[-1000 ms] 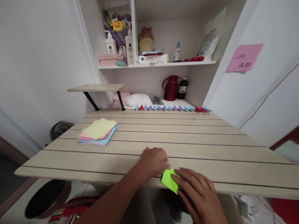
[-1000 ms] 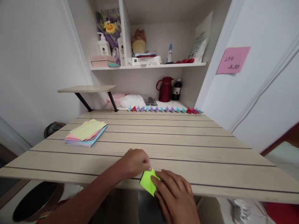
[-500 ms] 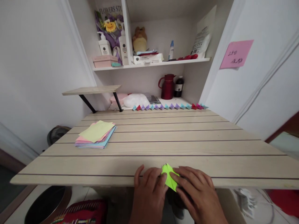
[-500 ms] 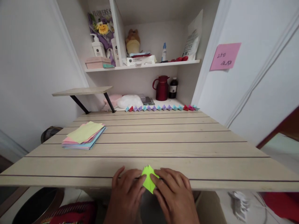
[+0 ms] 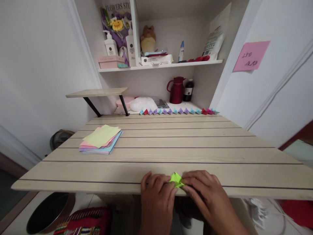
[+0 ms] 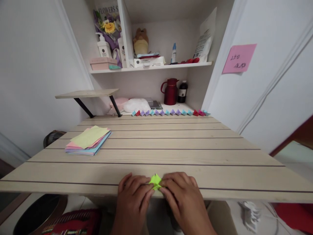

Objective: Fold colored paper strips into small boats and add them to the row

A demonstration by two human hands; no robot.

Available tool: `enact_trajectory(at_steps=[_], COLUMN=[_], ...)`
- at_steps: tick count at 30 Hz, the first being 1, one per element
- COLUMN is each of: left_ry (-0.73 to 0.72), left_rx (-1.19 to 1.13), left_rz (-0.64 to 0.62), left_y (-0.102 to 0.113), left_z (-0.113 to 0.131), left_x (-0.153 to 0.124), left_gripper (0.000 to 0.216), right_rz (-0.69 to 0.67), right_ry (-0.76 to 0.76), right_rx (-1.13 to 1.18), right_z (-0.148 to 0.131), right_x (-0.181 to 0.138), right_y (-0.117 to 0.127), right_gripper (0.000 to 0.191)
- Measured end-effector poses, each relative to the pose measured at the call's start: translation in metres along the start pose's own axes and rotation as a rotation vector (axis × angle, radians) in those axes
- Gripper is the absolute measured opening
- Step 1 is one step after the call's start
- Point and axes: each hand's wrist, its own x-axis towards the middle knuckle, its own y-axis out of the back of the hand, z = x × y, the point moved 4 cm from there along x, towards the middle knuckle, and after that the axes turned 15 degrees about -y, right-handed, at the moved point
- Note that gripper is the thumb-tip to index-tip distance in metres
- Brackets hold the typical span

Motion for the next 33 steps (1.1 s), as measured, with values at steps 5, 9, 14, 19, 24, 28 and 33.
enact_trajectory(at_steps=[5,9,14,19,24,28,33], left_ry=[0.127,0.246,0.306,0.301,0.295,0.288,0.301], left_rx=[-0.039,-0.017,-0.007,0.027,0.042,0.073,0.144], left_rz=[0.061,0.031,-0.107,-0.146,-0.189,-0.186,-0.248], left_y=[-0.009,-0.012,-0.011,-0.012,-0.014,-0.015,-0.016], left_z=[-0.002,-0.007,-0.010,-0.010,-0.010,-0.010,-0.007], left_x=[0.003,0.007,0.016,0.017,0.019,0.019,0.021], left_gripper=[0.012,0.013,0.013,0.012,0.009,0.009,0.007], right_rz=[0.005,-0.007,-0.025,-0.026,-0.021,-0.024,-0.040], right_ry=[-0.103,-0.143,-0.172,-0.171,-0.165,-0.170,-0.170], right_rx=[0.014,-0.020,-0.048,-0.082,-0.075,-0.071,-0.012], right_z=[-0.003,-0.006,-0.007,-0.006,-0.006,-0.007,-0.011], right_x=[0.014,0.020,0.020,0.018,0.018,0.018,0.019], right_y=[-0.001,-0.005,-0.009,-0.011,-0.012,-0.013,-0.014], right_gripper=[0.020,0.019,0.014,0.011,0.011,0.010,0.006])
